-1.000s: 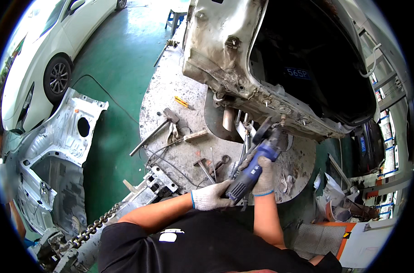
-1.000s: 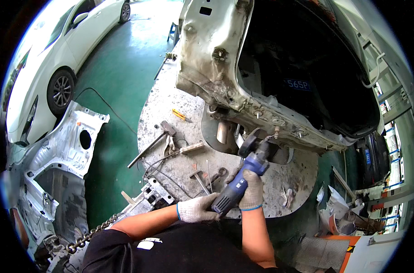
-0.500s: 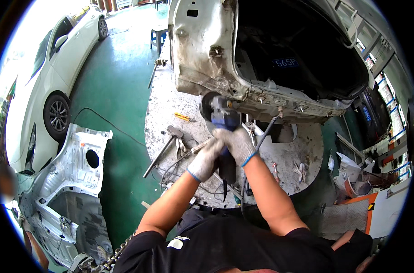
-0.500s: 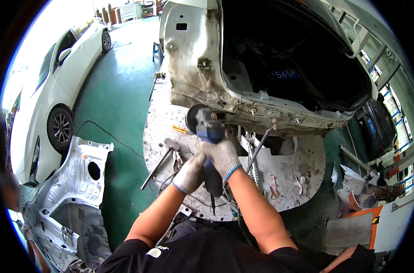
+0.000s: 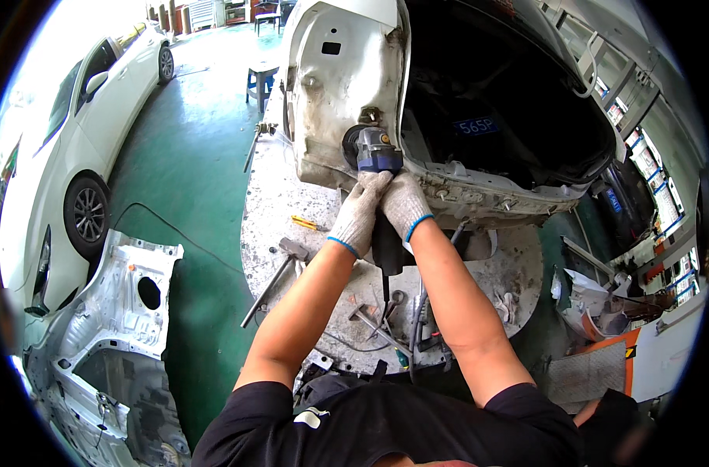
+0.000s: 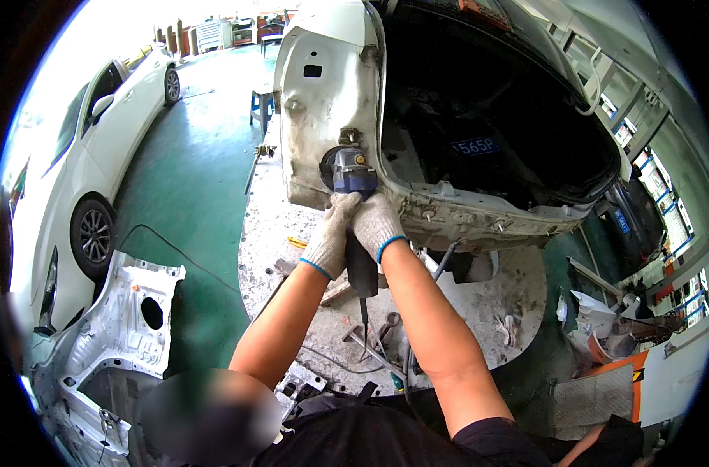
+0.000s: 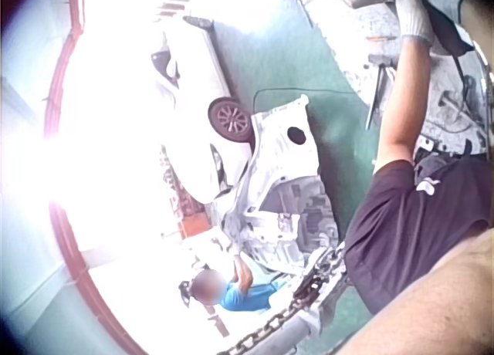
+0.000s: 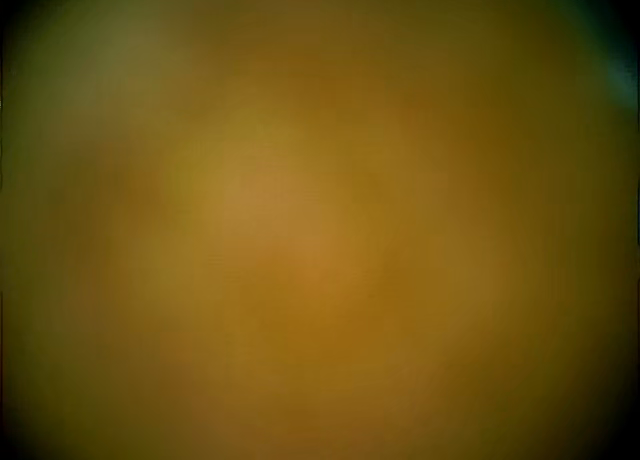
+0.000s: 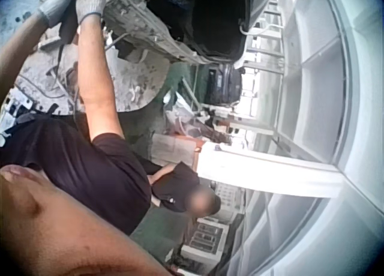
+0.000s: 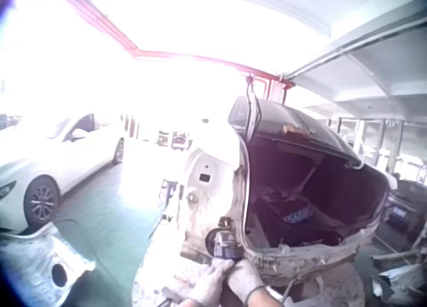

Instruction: The person uses a handheld grinder to smooth the inner surface of a car door panel, then switches to a spot welder to attach a metal patch. They use a screwdriver to pry and adjust the patch, and a hammer to tap the weld area. The person continues welding and hammering the patch into place on the door frame.

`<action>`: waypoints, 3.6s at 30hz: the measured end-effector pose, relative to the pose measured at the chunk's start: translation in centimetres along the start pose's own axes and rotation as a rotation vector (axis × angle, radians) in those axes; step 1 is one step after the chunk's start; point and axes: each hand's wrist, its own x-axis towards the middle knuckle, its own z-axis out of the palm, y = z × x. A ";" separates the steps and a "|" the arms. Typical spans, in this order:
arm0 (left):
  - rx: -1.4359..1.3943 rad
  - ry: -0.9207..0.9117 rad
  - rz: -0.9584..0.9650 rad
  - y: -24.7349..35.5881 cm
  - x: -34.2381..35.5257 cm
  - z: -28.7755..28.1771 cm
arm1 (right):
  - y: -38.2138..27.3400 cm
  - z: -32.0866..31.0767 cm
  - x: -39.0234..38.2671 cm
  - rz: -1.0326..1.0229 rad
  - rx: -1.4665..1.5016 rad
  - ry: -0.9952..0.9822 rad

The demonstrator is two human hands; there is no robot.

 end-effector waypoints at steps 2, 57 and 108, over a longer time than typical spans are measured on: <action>0.040 0.018 -0.014 0.4 0.5 -0.2 | -0.4 0.1 0.3 0.028 -0.075 -0.070; 0.764 0.110 0.040 0.6 2.3 2.4 | -2.2 -4.0 -1.2 0.398 0.806 -0.004; -0.046 -0.020 0.007 -2.7 4.1 -0.6 | -5.8 -3.4 -1.8 0.189 -0.061 0.125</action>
